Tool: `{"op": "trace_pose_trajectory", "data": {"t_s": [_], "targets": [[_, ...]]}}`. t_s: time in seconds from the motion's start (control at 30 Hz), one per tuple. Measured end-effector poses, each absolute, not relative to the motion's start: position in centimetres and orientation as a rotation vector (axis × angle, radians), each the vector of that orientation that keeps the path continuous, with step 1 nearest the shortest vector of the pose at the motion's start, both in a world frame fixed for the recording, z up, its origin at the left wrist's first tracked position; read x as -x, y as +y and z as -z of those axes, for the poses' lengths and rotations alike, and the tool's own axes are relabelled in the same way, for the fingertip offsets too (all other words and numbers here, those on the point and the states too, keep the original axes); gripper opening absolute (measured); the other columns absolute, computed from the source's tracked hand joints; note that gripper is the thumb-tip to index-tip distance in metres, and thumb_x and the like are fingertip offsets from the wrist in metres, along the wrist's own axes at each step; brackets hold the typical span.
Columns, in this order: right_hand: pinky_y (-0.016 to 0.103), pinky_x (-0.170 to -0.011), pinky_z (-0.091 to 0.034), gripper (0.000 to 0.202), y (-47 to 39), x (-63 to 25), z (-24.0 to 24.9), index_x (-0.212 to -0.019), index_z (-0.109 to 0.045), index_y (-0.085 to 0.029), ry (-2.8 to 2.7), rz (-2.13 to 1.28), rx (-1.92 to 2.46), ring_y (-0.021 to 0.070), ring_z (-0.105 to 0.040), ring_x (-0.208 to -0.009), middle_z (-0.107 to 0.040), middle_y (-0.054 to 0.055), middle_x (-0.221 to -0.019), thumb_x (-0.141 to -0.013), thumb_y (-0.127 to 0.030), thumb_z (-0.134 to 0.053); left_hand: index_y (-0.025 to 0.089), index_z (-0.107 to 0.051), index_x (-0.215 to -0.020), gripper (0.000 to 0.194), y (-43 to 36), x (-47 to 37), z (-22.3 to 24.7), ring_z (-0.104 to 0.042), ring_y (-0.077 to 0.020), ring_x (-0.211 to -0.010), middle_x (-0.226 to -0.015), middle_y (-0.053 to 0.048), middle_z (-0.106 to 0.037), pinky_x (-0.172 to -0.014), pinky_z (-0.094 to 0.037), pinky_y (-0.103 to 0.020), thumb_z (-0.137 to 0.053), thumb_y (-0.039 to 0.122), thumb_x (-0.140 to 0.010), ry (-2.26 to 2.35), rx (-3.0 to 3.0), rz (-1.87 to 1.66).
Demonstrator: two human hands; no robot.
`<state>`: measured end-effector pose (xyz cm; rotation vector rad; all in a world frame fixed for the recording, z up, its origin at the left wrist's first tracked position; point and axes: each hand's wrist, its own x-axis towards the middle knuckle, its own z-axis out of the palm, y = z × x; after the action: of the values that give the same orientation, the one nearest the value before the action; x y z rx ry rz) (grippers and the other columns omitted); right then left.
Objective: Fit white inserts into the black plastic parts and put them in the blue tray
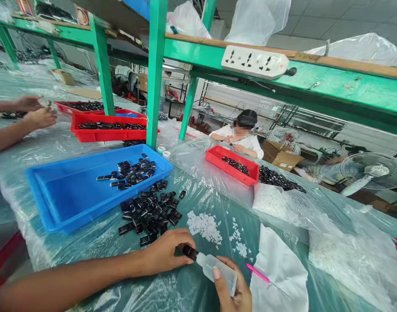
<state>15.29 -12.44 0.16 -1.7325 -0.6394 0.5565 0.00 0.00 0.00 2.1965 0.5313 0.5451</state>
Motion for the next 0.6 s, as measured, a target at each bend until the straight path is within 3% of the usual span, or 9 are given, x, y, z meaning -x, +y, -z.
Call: {"op": "trace_pose_trajectory", "data": {"t_s": [0.3, 0.6], "targets": [[0.024, -0.054, -0.043, 0.052, -12.51, -15.57, 0.17, -0.081, -0.063, -0.018, -0.703, -0.515, 1.7, 0.0177, -0.055, -0.06, -0.062, 0.001, -0.063, -0.058, -0.064, -0.065, 0.019, -0.062, -0.09, 0.019, 0.14, -0.04, 0.14, -0.056, -0.0136, -0.075, -0.09, -0.002, -0.058, -0.063, -0.043, -0.02, -0.067, 0.029, -0.075, 0.512, -2.185, -0.545], [0.02, -0.056, -0.045, 0.048, -12.69, -15.36, 0.57, -0.083, -0.064, -0.018, -0.74, -0.427, 1.685, 0.016, -0.057, -0.063, -0.067, 0.003, -0.077, -0.06, -0.06, -0.067, 0.02, -0.061, -0.089, 0.02, 0.25, -0.14, 0.29, -0.055, -0.013, -0.072, -0.088, -0.001, -0.057, -0.062, -0.042, -0.019, -0.068, 0.032, -0.074, 0.524, -2.194, -0.53]]}}
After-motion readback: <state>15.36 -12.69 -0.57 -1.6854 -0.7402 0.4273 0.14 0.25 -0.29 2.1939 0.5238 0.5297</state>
